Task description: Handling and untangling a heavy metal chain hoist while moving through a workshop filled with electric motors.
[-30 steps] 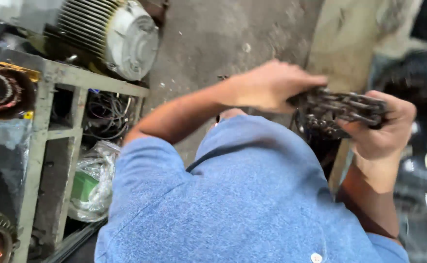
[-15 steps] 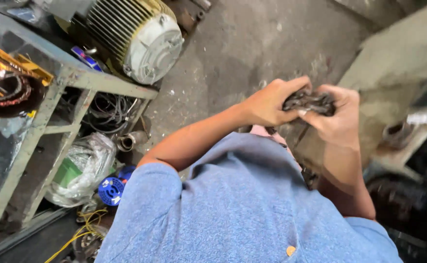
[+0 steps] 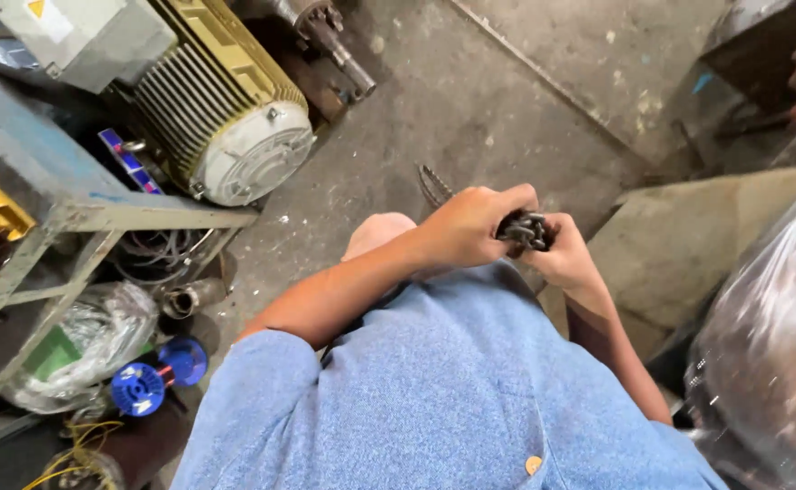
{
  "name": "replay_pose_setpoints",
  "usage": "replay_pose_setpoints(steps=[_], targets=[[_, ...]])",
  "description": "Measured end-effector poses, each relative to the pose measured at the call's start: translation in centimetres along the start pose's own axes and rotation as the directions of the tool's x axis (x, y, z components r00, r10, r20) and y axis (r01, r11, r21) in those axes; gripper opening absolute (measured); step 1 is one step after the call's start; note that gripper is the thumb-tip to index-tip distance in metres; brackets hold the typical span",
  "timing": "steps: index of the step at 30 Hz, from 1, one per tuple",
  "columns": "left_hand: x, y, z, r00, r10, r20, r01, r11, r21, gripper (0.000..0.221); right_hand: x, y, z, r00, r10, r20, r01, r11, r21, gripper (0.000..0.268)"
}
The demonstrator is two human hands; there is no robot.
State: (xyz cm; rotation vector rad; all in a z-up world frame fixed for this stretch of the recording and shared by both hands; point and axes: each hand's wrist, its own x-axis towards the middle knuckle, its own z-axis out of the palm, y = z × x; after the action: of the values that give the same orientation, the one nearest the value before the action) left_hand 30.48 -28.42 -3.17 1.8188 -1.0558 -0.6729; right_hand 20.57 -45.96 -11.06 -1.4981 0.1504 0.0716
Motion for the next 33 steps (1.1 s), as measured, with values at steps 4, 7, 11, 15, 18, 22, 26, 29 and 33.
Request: replay_pose_setpoints(steps=[4, 7, 11, 15, 18, 22, 26, 29, 33], targets=[[6.6, -2.1, -1.0, 0.999, 0.037, -0.018, -0.037, 0.999, -0.018, 0.047, 4.8, -0.3, -4.7, 1.0, -0.019, 0.019, 0.019, 1.0, 0.005, 0.016], [11.6, -4.5, -2.5, 0.997, 0.082, -0.008, -0.082, 0.996, -0.035, 0.045, 8.9, 2.4, -8.4, 1.0, -0.026, -0.011, 0.026, 0.999, 0.03, 0.016], [17.9, -8.9, -5.7, 0.993, 0.116, 0.01, -0.114, 0.986, -0.121, 0.047, 15.1, 2.1, -10.8, 0.996, 0.0, -0.086, 0.007, 0.996, 0.09, 0.009], [24.3, -14.2, -9.9, 0.98, 0.154, 0.124, -0.13, 0.975, -0.18, 0.046, 22.1, 0.7, -12.5, 0.992, 0.015, -0.123, -0.015, 1.0, 0.007, 0.012], [28.2, -16.0, -14.4, 0.963, 0.114, 0.245, -0.058, 0.973, -0.224, 0.045, 27.4, -2.3, -13.1, 0.987, 0.053, -0.152, -0.067, 0.994, -0.086, 0.015], [33.2, -19.8, -22.3, 0.915, 0.333, 0.226, -0.292, 0.936, -0.198, 0.072, 34.4, -5.6, -14.0, 0.984, 0.048, -0.172, -0.073, 0.987, -0.141, 0.02], [36.6, -26.5, -26.6, 0.988, 0.124, 0.097, -0.134, 0.985, 0.107, 0.054, 39.6, -5.6, -15.5, 0.958, 0.134, -0.253, -0.177, 0.972, -0.152, 0.018], [38.5, -32.9, -27.2, 0.995, -0.089, 0.047, 0.084, 0.991, 0.1, 0.038, 43.9, -3.9, -18.3, 0.962, 0.165, -0.22, -0.203, 0.965, -0.166, 0.017], [40.9, -40.8, -26.1, 0.958, -0.287, 0.022, 0.272, 0.929, 0.252, 0.024, 50.1, -2.9, -22.0, 0.98, 0.163, -0.118, -0.183, 0.965, -0.189, 0.015]])
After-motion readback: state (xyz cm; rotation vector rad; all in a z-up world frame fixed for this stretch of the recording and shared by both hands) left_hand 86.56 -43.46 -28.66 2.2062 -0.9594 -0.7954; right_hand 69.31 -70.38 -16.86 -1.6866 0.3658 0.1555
